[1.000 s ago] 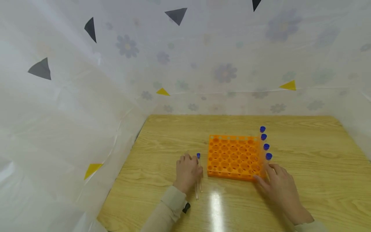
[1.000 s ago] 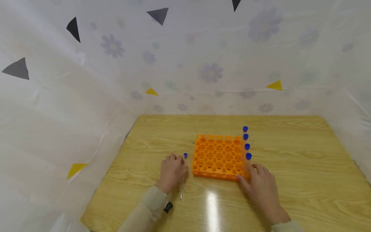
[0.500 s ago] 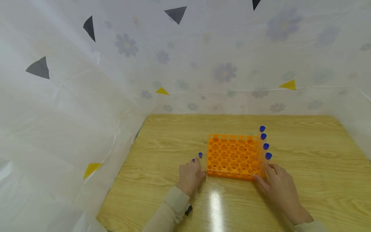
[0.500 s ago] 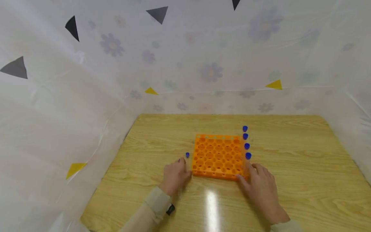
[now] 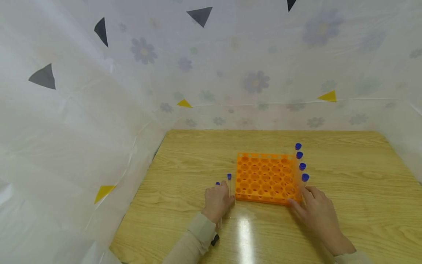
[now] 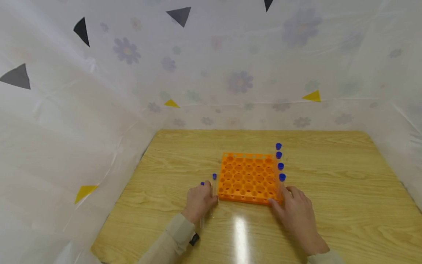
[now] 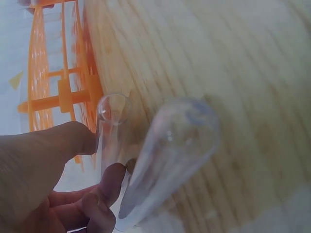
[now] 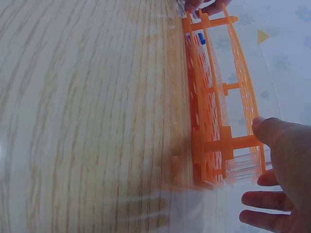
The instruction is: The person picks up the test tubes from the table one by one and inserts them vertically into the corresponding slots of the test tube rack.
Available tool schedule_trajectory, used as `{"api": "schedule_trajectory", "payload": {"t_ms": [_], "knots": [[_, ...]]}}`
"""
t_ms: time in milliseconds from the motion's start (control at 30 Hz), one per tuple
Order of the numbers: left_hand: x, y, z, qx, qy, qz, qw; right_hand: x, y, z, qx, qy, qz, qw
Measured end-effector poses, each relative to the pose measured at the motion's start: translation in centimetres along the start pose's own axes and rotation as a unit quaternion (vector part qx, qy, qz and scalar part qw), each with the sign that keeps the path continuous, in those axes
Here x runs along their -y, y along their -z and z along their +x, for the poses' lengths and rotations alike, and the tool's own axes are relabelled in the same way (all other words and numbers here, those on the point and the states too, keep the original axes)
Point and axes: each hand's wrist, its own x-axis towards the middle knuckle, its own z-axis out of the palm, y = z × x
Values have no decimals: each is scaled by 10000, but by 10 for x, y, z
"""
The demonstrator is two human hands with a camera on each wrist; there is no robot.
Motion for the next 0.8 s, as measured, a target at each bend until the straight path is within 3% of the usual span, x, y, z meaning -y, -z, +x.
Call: {"api": "schedule_trajectory", "payload": {"t_ms": [133, 367, 567, 800], "knots": [[2, 1, 1, 357, 84, -540, 9979, 1, 1, 1, 100, -83, -2, 9999], [7, 5, 4, 684, 230, -1528, 9856, 2, 2, 0, 120, -127, 19, 9998], [10, 9, 8, 635, 469, -2077, 9750, 2, 1, 0, 105, -73, 2, 9999], [11, 16, 13, 264, 661, -2472, 9664, 3, 1, 1, 48, -8, 37, 10000]]}}
